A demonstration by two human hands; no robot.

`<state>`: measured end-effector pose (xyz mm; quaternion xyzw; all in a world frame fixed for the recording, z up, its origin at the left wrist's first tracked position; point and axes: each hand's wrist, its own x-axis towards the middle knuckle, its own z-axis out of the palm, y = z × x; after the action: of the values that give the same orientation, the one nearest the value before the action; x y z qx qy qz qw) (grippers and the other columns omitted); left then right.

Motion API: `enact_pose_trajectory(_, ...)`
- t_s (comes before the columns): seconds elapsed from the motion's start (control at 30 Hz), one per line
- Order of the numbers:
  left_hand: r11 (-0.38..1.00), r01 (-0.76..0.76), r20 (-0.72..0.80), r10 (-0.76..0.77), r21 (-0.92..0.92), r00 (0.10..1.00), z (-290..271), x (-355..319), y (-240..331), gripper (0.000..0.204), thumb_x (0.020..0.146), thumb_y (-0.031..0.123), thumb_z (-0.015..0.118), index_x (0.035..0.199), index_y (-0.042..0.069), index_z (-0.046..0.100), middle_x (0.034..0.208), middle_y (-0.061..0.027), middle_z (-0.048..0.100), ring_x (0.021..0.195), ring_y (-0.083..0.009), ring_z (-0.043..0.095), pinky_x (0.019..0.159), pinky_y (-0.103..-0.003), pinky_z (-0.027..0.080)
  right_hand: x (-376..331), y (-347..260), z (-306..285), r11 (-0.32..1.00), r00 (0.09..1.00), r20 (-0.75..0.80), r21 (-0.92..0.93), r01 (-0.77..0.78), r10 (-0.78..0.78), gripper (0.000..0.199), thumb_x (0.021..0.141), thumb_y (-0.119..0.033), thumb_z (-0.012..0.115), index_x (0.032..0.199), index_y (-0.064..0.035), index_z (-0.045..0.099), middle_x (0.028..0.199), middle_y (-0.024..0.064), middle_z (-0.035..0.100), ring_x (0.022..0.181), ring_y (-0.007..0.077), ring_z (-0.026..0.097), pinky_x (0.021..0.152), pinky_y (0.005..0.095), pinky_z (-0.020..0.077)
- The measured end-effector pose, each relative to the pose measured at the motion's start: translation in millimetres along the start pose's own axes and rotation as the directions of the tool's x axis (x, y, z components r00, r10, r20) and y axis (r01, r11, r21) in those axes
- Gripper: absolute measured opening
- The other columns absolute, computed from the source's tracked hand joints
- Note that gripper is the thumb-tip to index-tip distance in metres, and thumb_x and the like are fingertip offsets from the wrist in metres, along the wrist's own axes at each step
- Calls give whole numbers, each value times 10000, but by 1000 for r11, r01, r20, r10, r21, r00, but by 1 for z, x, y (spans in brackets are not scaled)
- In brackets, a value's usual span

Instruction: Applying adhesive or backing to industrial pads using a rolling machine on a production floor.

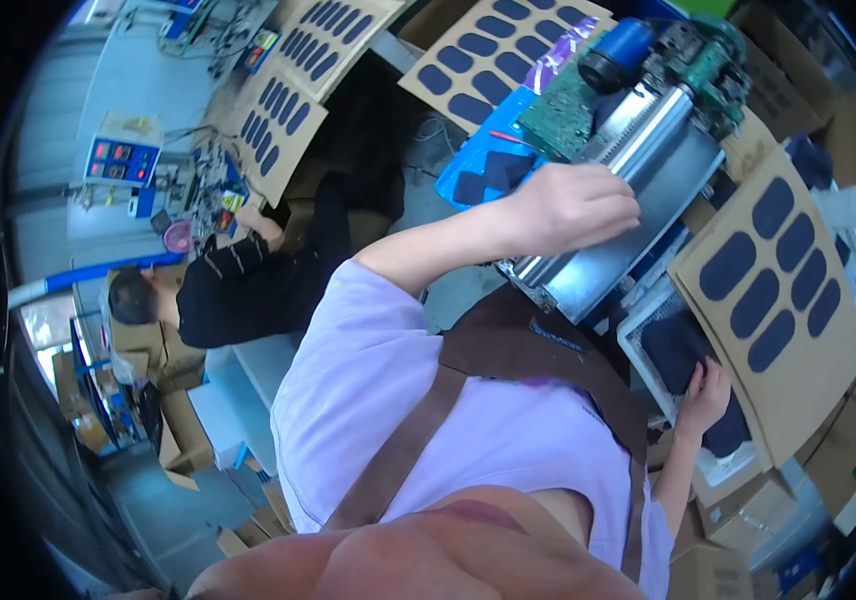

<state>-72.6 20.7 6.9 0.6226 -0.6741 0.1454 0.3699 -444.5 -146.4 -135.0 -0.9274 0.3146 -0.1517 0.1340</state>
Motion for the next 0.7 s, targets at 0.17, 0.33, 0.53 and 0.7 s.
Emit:
enact_pose_trajectory(0.17, 994, 106, 6, -106, -27, 994, -9, -11, -9, 115, 815, 21, 725, 923, 24, 686, 917, -76, 685, 741, -217, 639, 656, -297, 525, 17, -16, -17, 976, 998, 7, 210, -64, 64, 200, 816, 19, 657, 1005, -47, 657, 937, 61, 663, 874, 240, 597, 861, 322, 473)
enact_pose_trajectory(0.33, 958, 276, 6, -276, -81, 961, -11, -12, -15, 100, 783, -2, 724, 872, 23, 687, 879, -57, 701, 712, -196, 628, 633, -294, 501, 83, -49, -41, 590, 946, 118, 757, -282, 301, 193, 921, -20, 640, 1107, -12, 590, 1095, 63, 612, 995, 166, 575, 930, 266, 442)
enact_pose_trajectory(0.53, 901, 406, 42, -404, -153, 914, -9, -14, -22, 86, 797, -17, 709, 872, 24, 701, 836, -48, 690, 656, -160, 588, 614, -271, 479, 190, -96, -30, 84, 981, 110, 989, -124, 162, 213, 966, -92, 626, 1168, -35, 596, 1111, 83, 633, 985, 136, 577, 910, 243, 461)
enact_pose_trajectory(0.7, 866, 463, 52, -462, -190, 885, -10, -19, -30, 77, 813, -6, 706, 885, 19, 708, 830, -45, 684, 648, -150, 577, 612, -262, 474, 232, -101, 8, 436, 961, 201, 860, -266, 189, 264, 966, -138, 618, 1212, -44, 605, 1103, 103, 657, 927, 152, 616, 847, 237, 493)
